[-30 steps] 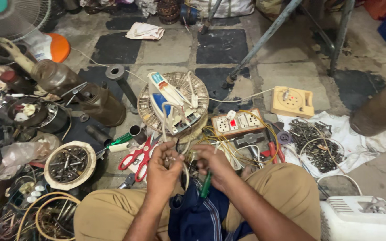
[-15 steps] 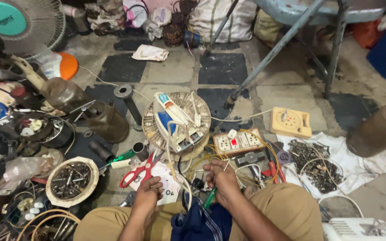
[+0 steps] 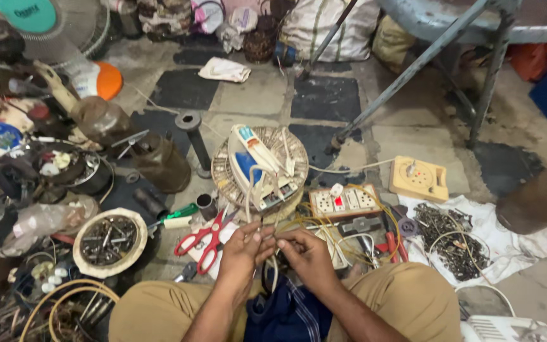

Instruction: The person works on internal components of an iron and other mechanical parts. They use a screwdriver and scissors to strip wires, tighten screws, and test connections within the assembly.

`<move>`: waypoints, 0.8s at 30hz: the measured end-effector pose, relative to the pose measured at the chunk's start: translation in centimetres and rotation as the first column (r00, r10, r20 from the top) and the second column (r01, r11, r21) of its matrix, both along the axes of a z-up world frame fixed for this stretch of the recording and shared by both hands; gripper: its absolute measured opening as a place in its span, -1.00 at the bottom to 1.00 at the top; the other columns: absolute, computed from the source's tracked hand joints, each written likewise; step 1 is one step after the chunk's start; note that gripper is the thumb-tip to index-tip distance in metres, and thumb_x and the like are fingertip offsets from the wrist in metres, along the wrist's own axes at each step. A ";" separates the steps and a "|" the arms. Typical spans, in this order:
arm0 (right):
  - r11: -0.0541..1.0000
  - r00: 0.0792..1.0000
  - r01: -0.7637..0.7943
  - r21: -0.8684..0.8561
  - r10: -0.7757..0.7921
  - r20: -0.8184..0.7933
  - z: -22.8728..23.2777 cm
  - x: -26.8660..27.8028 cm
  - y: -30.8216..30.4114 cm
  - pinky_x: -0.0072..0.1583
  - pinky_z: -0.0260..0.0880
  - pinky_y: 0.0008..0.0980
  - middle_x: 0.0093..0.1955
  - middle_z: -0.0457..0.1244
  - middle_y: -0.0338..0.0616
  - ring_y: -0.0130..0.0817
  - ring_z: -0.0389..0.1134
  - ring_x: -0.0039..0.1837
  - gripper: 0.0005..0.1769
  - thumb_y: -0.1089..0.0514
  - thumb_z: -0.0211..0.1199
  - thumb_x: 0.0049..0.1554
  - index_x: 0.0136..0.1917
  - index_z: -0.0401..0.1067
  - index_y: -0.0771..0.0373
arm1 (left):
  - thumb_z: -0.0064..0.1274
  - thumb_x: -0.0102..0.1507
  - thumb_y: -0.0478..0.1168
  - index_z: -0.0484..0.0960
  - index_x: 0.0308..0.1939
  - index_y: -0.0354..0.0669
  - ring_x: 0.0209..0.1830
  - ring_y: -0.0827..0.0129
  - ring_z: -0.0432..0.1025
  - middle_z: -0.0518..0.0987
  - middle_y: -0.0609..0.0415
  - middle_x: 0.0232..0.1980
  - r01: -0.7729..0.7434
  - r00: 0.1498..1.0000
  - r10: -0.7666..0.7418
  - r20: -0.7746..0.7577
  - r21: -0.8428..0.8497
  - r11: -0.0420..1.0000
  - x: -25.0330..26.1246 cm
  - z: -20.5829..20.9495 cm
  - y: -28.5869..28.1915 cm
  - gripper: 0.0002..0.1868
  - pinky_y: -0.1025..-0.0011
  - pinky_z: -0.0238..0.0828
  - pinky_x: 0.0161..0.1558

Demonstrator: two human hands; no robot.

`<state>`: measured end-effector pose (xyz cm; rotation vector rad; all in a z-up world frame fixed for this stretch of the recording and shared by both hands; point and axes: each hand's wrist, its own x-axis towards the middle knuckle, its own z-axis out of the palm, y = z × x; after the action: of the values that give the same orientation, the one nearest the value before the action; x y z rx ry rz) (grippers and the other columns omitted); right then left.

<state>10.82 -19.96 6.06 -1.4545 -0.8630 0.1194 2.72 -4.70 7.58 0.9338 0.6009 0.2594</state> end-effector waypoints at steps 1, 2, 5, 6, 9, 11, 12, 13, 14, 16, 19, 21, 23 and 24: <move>1.000 1.000 -0.004 -0.007 0.004 -0.009 1.0 -0.7 -0.2 -0.12 0.35 -0.50 -0.03 0.38 -0.07 -0.48 0.35 -0.12 -0.85 0.29 0.33 0.29 0.13 0.57 0.34 | -0.15 0.38 -0.27 0.40 0.26 -0.26 -0.03 0.22 0.57 0.63 -0.11 0.09 -0.063 0.998 0.064 0.011 -0.071 0.995 0.0 -0.1 -0.5 -0.64 0.28 0.56 0.03; 0.997 0.998 0.006 -0.080 -0.001 0.068 2.1 -1.3 -0.3 -0.19 0.31 -0.50 -0.08 0.39 -0.12 -0.48 0.33 -0.21 -0.83 0.29 0.34 0.20 0.09 0.59 0.29 | -0.15 0.38 -0.27 0.40 0.26 -0.26 -0.03 0.22 0.57 0.63 -0.11 0.09 -0.068 0.998 0.068 0.002 -0.077 0.995 -0.1 -0.4 -0.8 -0.64 0.28 0.56 0.03; 0.989 0.979 0.006 -0.145 0.024 0.205 4.8 -3.0 0.1 -0.18 0.35 -0.53 -0.07 0.38 -0.15 -0.48 0.37 -0.19 -0.77 0.27 0.37 0.14 0.10 0.55 0.25 | -0.10 0.41 -0.20 0.48 0.26 -0.25 -0.13 0.30 0.52 0.61 -0.06 0.00 -0.069 0.986 0.112 0.122 -0.309 0.948 0.1 -1.5 -1.6 -0.64 0.36 0.45 -0.14; 0.991 0.962 -0.007 -0.135 0.043 0.270 5.4 -3.2 0.1 -0.09 0.43 -0.54 0.00 0.37 -0.13 -0.47 0.43 -0.08 -0.72 0.25 0.38 0.16 0.15 0.50 0.25 | -0.09 0.39 -0.21 0.51 0.23 -0.22 -0.16 0.30 0.52 0.61 -0.04 -0.04 -0.079 0.992 0.112 0.067 -0.372 0.925 0.2 -1.9 -1.8 -0.65 0.36 0.49 -0.13; 0.970 0.987 0.068 -0.232 -0.031 0.158 5.7 -2.7 -0.2 -0.17 0.37 -0.48 -0.13 0.32 -0.14 -0.44 0.35 -0.21 -0.63 0.25 0.38 0.13 0.22 0.51 0.28 | -0.08 0.37 -0.21 0.54 0.15 -0.19 -0.21 0.34 0.50 0.62 0.00 -0.13 -0.090 0.993 0.115 0.037 -0.404 0.910 0.5 -3.9 -1.9 -0.70 0.38 0.51 -0.14; 0.961 0.991 0.111 -0.253 -0.088 0.100 4.5 -1.1 -0.2 -0.21 0.35 -0.47 -0.10 0.36 -0.16 -0.45 0.31 -0.26 -0.64 0.25 0.36 0.12 0.20 0.52 0.29 | -0.06 0.38 -0.20 0.55 0.11 -0.19 -0.23 0.37 0.48 0.62 0.03 -0.17 -0.088 0.990 0.122 0.068 -0.368 0.926 0.6 -5.4 -1.8 -0.74 0.40 0.49 -0.16; 0.949 0.988 0.157 -0.273 -0.150 0.046 3.7 -0.1 -0.1 -0.24 0.34 -0.46 -0.07 0.39 -0.18 -0.45 0.28 -0.31 -0.65 0.25 0.34 0.11 0.18 0.52 0.31 | -0.02 0.43 -0.21 0.54 0.08 -0.22 -0.35 0.43 0.35 0.58 0.06 -0.23 -0.062 0.992 0.084 0.097 -0.210 0.976 0.6 -5.9 -1.8 -0.80 0.44 0.31 -0.31; 0.950 0.987 0.160 -0.267 -0.153 0.047 2.8 0.5 0.2 -0.24 0.34 -0.46 -0.07 0.39 -0.18 -0.45 0.28 -0.31 -0.65 0.25 0.34 0.11 0.18 0.52 0.31 | 0.02 0.47 -0.23 0.53 0.05 -0.25 -0.47 0.48 0.22 0.55 0.08 -0.29 -0.039 0.992 0.044 0.119 -0.045 0.998 0.7 -6.2 -1.7 -0.84 0.49 0.12 -0.46; 0.987 0.969 -0.013 -0.158 -0.027 -0.247 2.0 0.9 0.4 -0.14 0.41 -0.49 -0.04 0.42 -0.18 -0.51 0.35 -0.19 -0.69 0.25 0.35 0.14 0.16 0.53 0.33 | 0.02 0.47 -0.23 0.53 0.05 -0.25 -0.47 0.48 0.22 0.55 0.08 -0.29 -0.030 0.991 0.035 0.127 -0.037 0.999 1.0 -6.2 -1.6 -0.84 0.49 0.12 -0.46; 0.990 0.860 -0.139 0.005 0.123 -0.496 1.2 2.1 0.1 -0.03 0.48 -0.52 -0.01 0.44 -0.18 -0.57 0.43 -0.07 -0.72 0.24 0.36 0.17 0.15 0.54 0.36 | 0.00 0.38 -0.30 0.55 -0.04 -0.31 -0.30 0.52 0.46 0.63 0.11 -0.27 0.014 0.969 -0.066 0.238 0.216 0.976 1.3 -5.9 -1.6 -0.86 0.57 0.40 -0.20; 0.968 0.739 -0.180 -0.176 0.016 -0.673 1.5 3.0 -1.0 -0.32 0.11 -0.50 -0.24 0.36 -0.17 -0.53 0.14 -0.34 -0.77 0.22 0.39 0.16 0.08 0.64 0.35 | -0.04 0.46 -0.25 0.61 -0.04 -0.34 -0.27 0.61 0.37 0.56 0.17 -0.25 0.073 0.948 -0.198 0.251 0.432 0.899 1.5 -5.0 -1.1 -0.80 0.62 0.35 -0.17; 0.970 0.689 -0.192 -0.152 0.023 -0.724 1.6 3.5 -1.2 -0.29 0.17 -0.53 -0.20 0.44 -0.19 -0.52 0.25 -0.31 -0.81 0.22 0.37 0.13 0.01 0.61 0.33 | -0.10 0.47 -0.18 0.63 0.02 -0.28 -0.38 0.56 0.30 0.52 0.15 -0.31 0.122 0.969 -0.192 0.153 0.378 0.918 1.7 -4.2 -1.1 -0.74 0.54 0.25 -0.29; 0.976 0.752 -0.192 -0.100 0.081 -0.655 1.4 3.3 -0.7 -0.18 0.30 -0.55 -0.17 0.45 -0.20 -0.55 0.33 -0.22 -0.83 0.23 0.39 0.13 -0.01 0.60 0.34 | -0.16 0.47 -0.12 0.64 0.08 -0.21 -0.48 0.49 0.23 0.49 0.13 -0.38 0.161 0.981 -0.187 0.052 0.319 0.934 1.7 -2.7 -1.1 -0.68 0.46 0.15 -0.42; 0.979 0.805 -0.200 -0.051 0.134 -0.579 1.3 3.3 -0.6 -0.07 0.43 -0.57 -0.14 0.46 -0.20 -0.57 0.41 -0.14 -0.84 0.24 0.41 0.13 -0.02 0.59 0.36 | -0.17 0.46 -0.09 0.63 0.05 -0.21 -0.34 0.40 0.38 0.58 0.07 -0.29 0.052 0.997 -0.076 0.021 0.555 0.831 1.8 -1.7 -1.2 -0.67 0.37 0.32 -0.26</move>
<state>14.14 -20.53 7.36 -1.3284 -0.4832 0.7170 4.53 -5.91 5.87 1.5068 0.4569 0.4044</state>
